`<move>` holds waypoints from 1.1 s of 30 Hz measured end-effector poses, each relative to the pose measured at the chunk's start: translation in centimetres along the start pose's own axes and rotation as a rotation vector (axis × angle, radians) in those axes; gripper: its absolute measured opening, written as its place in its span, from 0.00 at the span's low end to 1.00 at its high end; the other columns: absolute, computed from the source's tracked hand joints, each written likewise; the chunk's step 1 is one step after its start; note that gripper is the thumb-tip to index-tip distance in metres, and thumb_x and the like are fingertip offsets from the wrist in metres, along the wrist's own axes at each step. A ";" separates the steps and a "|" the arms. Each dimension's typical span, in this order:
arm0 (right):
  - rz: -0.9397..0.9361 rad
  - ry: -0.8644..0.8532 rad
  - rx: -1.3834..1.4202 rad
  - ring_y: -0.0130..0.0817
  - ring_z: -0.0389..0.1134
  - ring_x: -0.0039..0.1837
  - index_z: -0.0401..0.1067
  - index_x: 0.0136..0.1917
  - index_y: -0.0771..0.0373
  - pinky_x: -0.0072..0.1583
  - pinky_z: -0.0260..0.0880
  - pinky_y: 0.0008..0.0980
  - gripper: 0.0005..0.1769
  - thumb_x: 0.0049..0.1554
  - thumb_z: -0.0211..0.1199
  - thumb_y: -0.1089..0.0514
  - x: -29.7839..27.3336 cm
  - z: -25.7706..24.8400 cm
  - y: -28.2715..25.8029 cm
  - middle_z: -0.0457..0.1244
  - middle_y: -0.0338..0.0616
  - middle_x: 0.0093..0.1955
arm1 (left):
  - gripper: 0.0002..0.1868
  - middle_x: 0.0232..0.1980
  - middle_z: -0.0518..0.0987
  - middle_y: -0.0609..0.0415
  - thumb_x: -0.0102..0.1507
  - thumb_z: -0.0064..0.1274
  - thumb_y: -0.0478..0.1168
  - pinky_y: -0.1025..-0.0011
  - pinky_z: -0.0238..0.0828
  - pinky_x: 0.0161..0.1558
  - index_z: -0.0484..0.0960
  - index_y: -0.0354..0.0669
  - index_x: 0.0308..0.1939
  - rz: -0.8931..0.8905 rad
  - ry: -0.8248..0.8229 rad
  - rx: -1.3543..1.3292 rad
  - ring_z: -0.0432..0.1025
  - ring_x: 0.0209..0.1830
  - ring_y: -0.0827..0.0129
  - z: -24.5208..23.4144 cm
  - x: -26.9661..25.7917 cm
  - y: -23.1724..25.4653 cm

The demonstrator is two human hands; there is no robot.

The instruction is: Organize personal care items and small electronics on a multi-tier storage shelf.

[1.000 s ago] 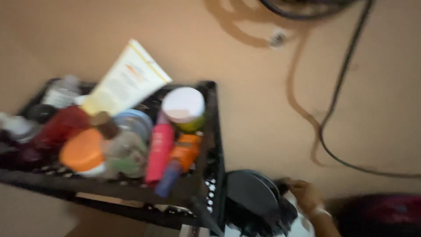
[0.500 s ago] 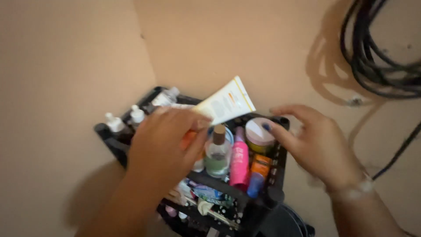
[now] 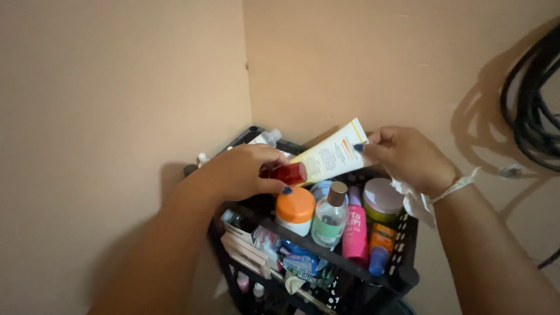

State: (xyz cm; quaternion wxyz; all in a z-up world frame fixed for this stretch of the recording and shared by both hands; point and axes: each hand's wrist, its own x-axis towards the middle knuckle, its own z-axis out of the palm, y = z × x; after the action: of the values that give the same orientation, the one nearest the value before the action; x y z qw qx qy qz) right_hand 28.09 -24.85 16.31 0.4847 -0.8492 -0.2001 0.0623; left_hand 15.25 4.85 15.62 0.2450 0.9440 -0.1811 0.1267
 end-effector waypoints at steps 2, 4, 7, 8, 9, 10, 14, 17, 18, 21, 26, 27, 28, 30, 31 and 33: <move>-0.043 0.027 -0.047 0.28 0.64 0.38 0.77 0.46 0.67 0.41 0.64 0.30 0.09 0.58 0.63 0.58 -0.3 0.0 -1.5 0.67 0.41 0.36 | 0.26 0.53 0.84 0.51 0.54 0.66 0.48 0.65 0.74 0.52 0.82 0.47 0.55 -0.066 0.016 -0.093 0.78 0.52 0.61 -0.2 -0.5 0.5; -0.086 0.056 -0.093 0.28 0.63 0.37 0.78 0.44 0.67 0.40 0.63 0.31 0.10 0.59 0.62 0.58 -0.7 0.1 -3.2 0.67 0.41 0.35 | 0.23 0.52 0.86 0.54 0.56 0.63 0.46 0.68 0.76 0.52 0.82 0.49 0.55 -0.129 0.030 -0.186 0.81 0.51 0.66 -0.6 -0.9 1.0; -0.261 0.130 -0.290 0.26 0.63 0.36 0.78 0.43 0.64 0.40 0.64 0.30 0.10 0.60 0.63 0.55 -2.3 1.0 -6.8 0.67 0.42 0.33 | 0.23 0.52 0.85 0.53 0.58 0.63 0.46 0.68 0.75 0.52 0.79 0.49 0.57 -0.214 0.087 -0.139 0.80 0.51 0.65 -1.0 -1.4 1.4; -0.284 0.174 -0.349 0.27 0.63 0.33 0.78 0.44 0.62 0.38 0.65 0.31 0.10 0.61 0.64 0.54 -3.1 1.5 -8.4 0.67 0.42 0.32 | 0.23 0.51 0.85 0.52 0.59 0.63 0.45 0.68 0.75 0.51 0.78 0.49 0.57 -0.191 0.124 -0.171 0.80 0.51 0.65 -1.0 -1.6 1.2; -0.308 0.218 -0.409 0.28 0.63 0.31 0.78 0.45 0.60 0.37 0.65 0.32 0.10 0.61 0.64 0.52 -4.0 2.0 -10.1 0.68 0.42 0.31 | 0.23 0.50 0.84 0.51 0.59 0.62 0.45 0.68 0.76 0.51 0.78 0.49 0.58 -0.168 0.162 -0.204 0.80 0.51 0.66 -1.0 -1.7 1.1; -0.306 0.215 -0.409 0.28 0.63 0.31 0.78 0.45 0.60 0.37 0.65 0.32 0.10 0.61 0.64 0.52 -4.7 2.1 -11.2 0.68 0.42 0.31 | 0.23 0.50 0.84 0.51 0.59 0.62 0.45 0.68 0.76 0.51 0.78 0.49 0.58 -0.172 0.160 -0.206 0.80 0.51 0.66 -1.3 -2.1 1.5; -0.455 0.343 -0.484 0.28 0.66 0.26 0.77 0.53 0.61 0.27 0.65 0.35 0.10 0.65 0.63 0.53 -7.0 2.0 -14.4 0.69 0.43 0.34 | 0.23 0.49 0.84 0.50 0.61 0.62 0.45 0.69 0.76 0.49 0.77 0.46 0.59 -0.055 0.324 -0.212 0.80 0.46 0.64 -1.9 -3.3 2.0; -0.579 0.442 -0.522 0.32 0.67 0.27 0.76 0.55 0.64 0.29 0.63 0.37 0.12 0.66 0.61 0.54 -9.5 2.3 -16.4 0.68 0.47 0.36 | 0.25 0.51 0.83 0.48 0.63 0.64 0.45 0.69 0.77 0.50 0.75 0.41 0.60 0.033 0.461 -0.137 0.79 0.47 0.64 -2.5 -4.2 2.3; -0.521 0.491 -0.488 0.35 0.67 0.28 0.75 0.57 0.63 0.29 0.62 0.39 0.13 0.67 0.58 0.53 -10.6 2.5 -17.1 0.69 0.50 0.38 | 0.27 0.53 0.83 0.48 0.63 0.64 0.43 0.69 0.77 0.51 0.74 0.39 0.62 0.085 0.535 -0.136 0.80 0.50 0.66 -2.8 -4.6 2.5; -0.529 0.451 -0.493 0.35 0.68 0.30 0.75 0.56 0.62 0.30 0.63 0.38 0.12 0.67 0.58 0.54 -12.4 3.5 -17.1 0.69 0.48 0.39 | 0.25 0.60 0.81 0.47 0.68 0.63 0.39 0.69 0.78 0.59 0.71 0.37 0.66 0.224 0.644 -0.296 0.79 0.62 0.66 -3.7 -7.1 3.7; -0.494 0.314 -0.483 0.33 0.69 0.34 0.75 0.54 0.60 0.32 0.67 0.36 0.10 0.65 0.57 0.55 -15.8 6.7 -13.7 0.69 0.45 0.41 | 0.27 0.59 0.82 0.48 0.65 0.64 0.37 0.69 0.82 0.61 0.72 0.37 0.65 0.066 0.493 -0.475 0.79 0.59 0.68 -2.5 -14.5 4.5; -0.480 0.261 -0.477 0.32 0.70 0.35 0.74 0.54 0.59 0.33 0.68 0.35 0.09 0.64 0.57 0.56 -16.8 7.5 -12.6 0.69 0.44 0.41 | 0.29 0.56 0.83 0.50 0.60 0.65 0.38 0.70 0.82 0.55 0.72 0.38 0.62 -0.054 0.443 -0.342 0.81 0.54 0.68 -1.6 -16.1 4.5; -0.456 0.249 -0.474 0.32 0.70 0.35 0.74 0.54 0.59 0.33 0.68 0.35 0.09 0.64 0.57 0.56 -18.1 8.6 -10.9 0.69 0.44 0.41 | 0.29 0.56 0.83 0.50 0.60 0.65 0.38 0.70 0.82 0.55 0.72 0.38 0.62 -0.068 0.423 -0.353 0.81 0.54 0.68 0.6 -17.3 3.7; -0.385 0.110 -0.585 0.29 0.69 0.34 0.78 0.50 0.49 0.50 0.59 0.40 0.07 0.63 0.61 0.51 -20.5 10.6 -7.9 0.67 0.35 0.36 | 0.30 0.51 0.86 0.54 0.54 0.68 0.39 0.68 0.82 0.47 0.76 0.44 0.60 -0.327 0.214 -0.405 0.82 0.48 0.68 4.9 -19.2 2.1; -0.370 0.106 -0.584 0.29 0.69 0.34 0.78 0.50 0.49 0.50 0.59 0.40 0.07 0.63 0.61 0.51 -21.1 12.8 -5.5 0.67 0.35 0.36 | 0.30 0.51 0.86 0.54 0.54 0.68 0.39 0.68 0.82 0.47 0.76 0.44 0.60 -0.330 0.201 -0.412 0.82 0.48 0.68 8.4 -20.8 0.8; -0.392 -0.079 -0.584 0.30 0.71 0.30 0.80 0.42 0.44 0.35 0.71 0.34 0.09 0.60 0.63 0.45 -22.2 17.4 -0.9 0.71 0.32 0.33 | 0.28 0.53 0.84 0.50 0.56 0.67 0.38 0.66 0.77 0.55 0.77 0.43 0.59 -0.346 0.137 -0.514 0.80 0.53 0.66 15.2 -23.8 -2.2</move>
State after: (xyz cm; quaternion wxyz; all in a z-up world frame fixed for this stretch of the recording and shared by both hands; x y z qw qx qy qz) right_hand 2.35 -19.50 6.00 0.2160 -0.8944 -0.3872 -0.0591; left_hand -3.02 5.61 -6.00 0.5053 0.8571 -0.0270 0.0968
